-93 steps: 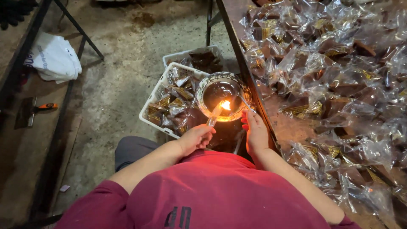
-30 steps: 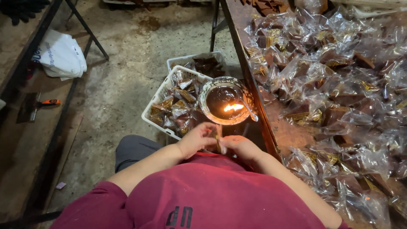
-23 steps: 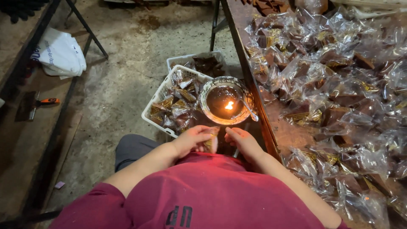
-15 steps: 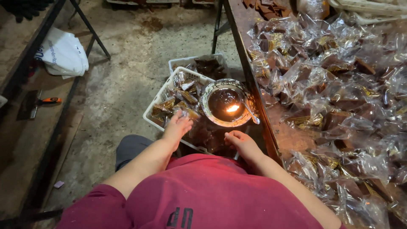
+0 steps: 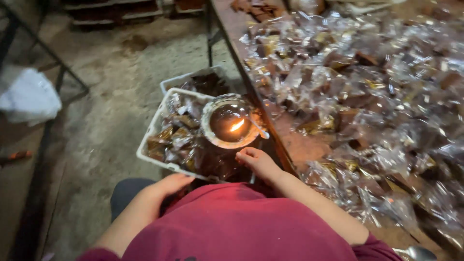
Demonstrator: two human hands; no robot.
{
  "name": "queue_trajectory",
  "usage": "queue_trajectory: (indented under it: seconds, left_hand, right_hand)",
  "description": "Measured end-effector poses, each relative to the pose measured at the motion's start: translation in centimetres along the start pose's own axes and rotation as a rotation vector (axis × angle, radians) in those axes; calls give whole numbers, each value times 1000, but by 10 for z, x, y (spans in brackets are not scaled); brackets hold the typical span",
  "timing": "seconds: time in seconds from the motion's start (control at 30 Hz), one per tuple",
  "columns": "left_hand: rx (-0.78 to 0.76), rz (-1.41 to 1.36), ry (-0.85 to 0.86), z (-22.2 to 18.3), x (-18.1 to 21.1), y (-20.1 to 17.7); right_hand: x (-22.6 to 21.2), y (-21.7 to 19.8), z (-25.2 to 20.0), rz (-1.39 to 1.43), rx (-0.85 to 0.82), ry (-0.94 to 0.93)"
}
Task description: Sealing small plastic food bags by melting the edges over a candle flame and placing them into a storage crate.
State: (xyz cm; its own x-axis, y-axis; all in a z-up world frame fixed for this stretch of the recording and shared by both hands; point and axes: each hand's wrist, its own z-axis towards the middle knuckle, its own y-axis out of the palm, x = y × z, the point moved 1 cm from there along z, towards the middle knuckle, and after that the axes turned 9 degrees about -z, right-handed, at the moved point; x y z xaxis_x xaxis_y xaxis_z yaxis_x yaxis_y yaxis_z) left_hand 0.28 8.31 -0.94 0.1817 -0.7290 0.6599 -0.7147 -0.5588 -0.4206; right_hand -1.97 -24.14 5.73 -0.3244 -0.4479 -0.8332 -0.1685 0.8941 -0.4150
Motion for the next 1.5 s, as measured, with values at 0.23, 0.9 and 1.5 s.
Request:
queue_trajectory:
  seconds: [0.23, 0.9, 1.5]
  left_hand:
    - [297, 199, -43, 58, -152, 14]
    - [138, 187, -234, 53, -113, 2]
    - [328, -74, -131, 47, -139, -8]
  right_hand:
    - [-12, -61, -7, 201, 153, -149]
    - [41, -181, -7, -1136, 465, 511]
    - [68, -161, -13, -496, 611, 203]
